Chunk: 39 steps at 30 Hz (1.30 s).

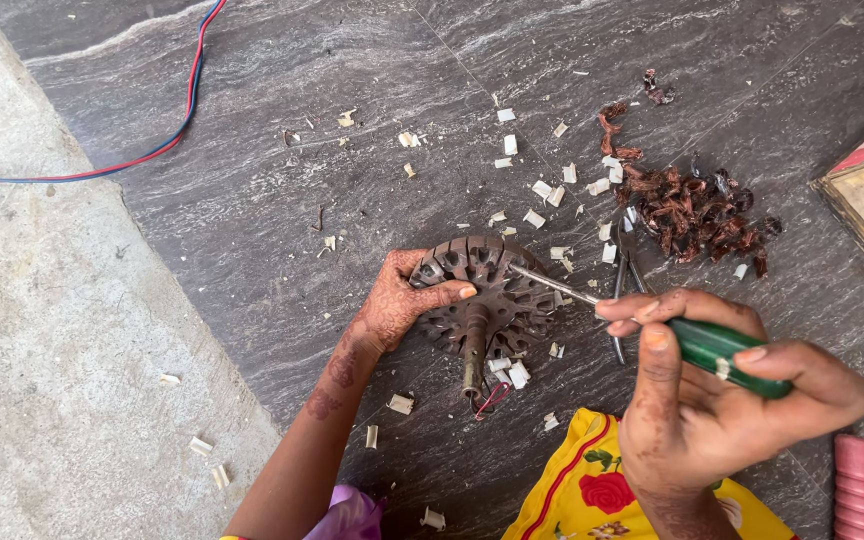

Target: The person uses pliers and a screwdriver to remove copper windings and white insulating pieces from a motor stator. They work methodically around the stator, pulling out wires and prying out insulation, then gather the removed copper into a pile.

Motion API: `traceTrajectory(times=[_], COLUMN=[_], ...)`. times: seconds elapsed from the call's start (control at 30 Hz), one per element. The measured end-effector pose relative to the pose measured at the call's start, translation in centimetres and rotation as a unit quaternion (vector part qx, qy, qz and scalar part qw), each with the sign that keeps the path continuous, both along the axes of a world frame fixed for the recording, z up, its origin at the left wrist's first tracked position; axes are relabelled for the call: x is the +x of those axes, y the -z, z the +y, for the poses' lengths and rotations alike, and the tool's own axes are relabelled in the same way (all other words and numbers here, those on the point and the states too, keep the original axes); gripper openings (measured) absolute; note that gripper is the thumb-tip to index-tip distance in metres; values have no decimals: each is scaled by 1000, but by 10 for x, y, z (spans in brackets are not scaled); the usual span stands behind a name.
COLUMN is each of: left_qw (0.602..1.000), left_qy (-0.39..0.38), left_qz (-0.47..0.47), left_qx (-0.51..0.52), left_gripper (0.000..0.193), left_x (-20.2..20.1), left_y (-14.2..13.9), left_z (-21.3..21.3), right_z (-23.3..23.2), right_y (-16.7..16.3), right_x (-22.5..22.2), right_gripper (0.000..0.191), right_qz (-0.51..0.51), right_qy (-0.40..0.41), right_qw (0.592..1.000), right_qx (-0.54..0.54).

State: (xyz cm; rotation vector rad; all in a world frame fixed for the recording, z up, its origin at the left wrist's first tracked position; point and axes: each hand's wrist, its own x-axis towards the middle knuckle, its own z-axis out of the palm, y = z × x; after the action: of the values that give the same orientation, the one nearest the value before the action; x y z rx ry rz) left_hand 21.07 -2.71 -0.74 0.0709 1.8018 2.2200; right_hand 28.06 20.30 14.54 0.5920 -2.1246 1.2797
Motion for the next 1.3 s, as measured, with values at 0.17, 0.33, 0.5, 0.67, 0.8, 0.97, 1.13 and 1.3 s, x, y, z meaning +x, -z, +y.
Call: traceTrajectory(times=[0.17,0.33,0.5,0.67,0.8,0.97,1.13,1.3], left_qw=[999,1000,1000,1000,1000,999,998,998], left_qy=[-4,-1,6,7,6,7,15,12], left_qz=[-21,-10,-10,-15,17,-10,16,-4], left_qx=[31,-4,18,16,10,30,58,67], left_gripper=[26,23,22,22,21,20,18,19], left_x=[0,0,0,-1,-1,0,-2,-1], left_y=[0,0,1,4,5,7,11,12], left_z=[2,0,1,1,1,0,-1,-1], right_z=[-2,2,-2,7,14,15,5,-8], right_y=[0,-1,3,5,9,8,9,16], right_x=[1,0,1,-7,-5,-7,-9,0], right_gripper=[39,39,36,39,39,39,38,39], right_qz=[-25,-21,-17,-25,-42,-49,6,39], right_qy=[-5,-10,-19,-39,-44,-56,-12,-15], right_qw=[999,999,999,993,990,987,994,996], right_qx=[-36,-31,-30,-105,-124,-145,-107,-73])
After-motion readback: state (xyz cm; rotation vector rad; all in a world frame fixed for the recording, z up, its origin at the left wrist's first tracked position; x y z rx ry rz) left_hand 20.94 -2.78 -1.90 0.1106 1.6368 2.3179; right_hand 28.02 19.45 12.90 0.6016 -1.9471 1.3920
